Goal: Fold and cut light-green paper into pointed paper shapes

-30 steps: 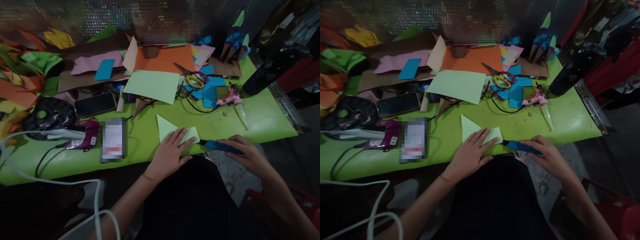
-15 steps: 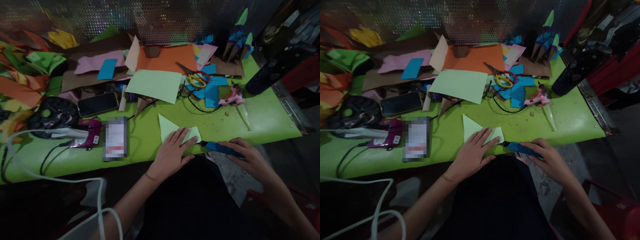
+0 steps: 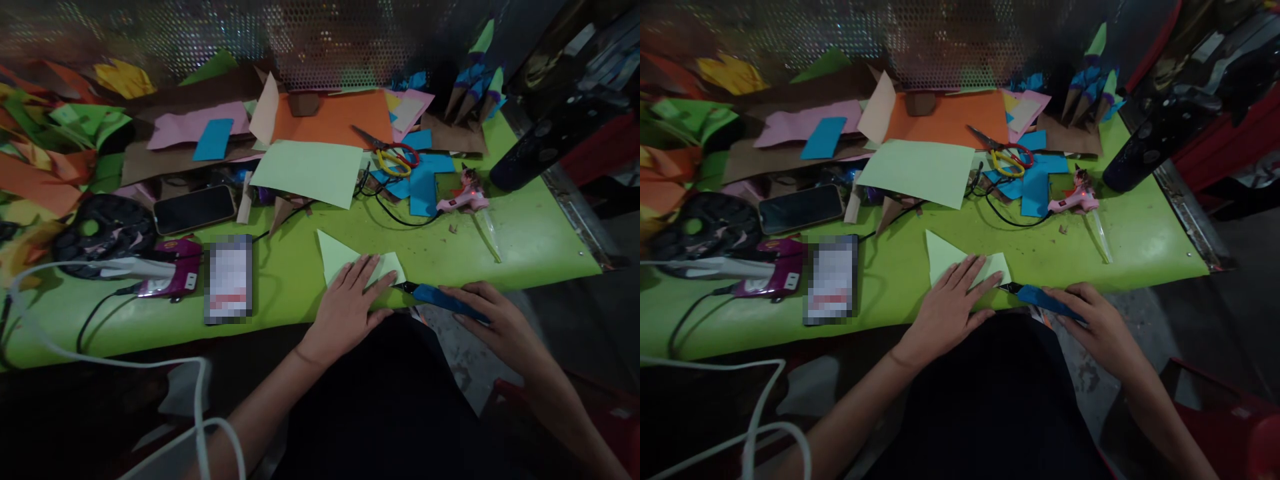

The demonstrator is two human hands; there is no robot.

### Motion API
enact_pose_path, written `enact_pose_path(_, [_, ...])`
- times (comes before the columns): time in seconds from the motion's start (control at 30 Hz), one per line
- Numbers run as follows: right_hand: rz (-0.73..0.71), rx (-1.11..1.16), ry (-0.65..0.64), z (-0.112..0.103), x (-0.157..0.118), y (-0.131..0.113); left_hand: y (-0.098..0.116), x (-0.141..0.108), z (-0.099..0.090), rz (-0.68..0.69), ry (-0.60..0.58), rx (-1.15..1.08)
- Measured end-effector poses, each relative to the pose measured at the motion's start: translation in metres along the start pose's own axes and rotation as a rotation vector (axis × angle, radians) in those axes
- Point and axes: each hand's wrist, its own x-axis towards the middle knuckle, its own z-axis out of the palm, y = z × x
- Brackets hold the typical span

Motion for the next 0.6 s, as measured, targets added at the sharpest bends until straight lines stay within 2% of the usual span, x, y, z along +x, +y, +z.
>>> enact_pose_path(0.6, [-0.012,0.03,0.017,0.0037,0.002,-0.0068,0.0013,0.0008,0.0002,-0.009,-0.002,0.003])
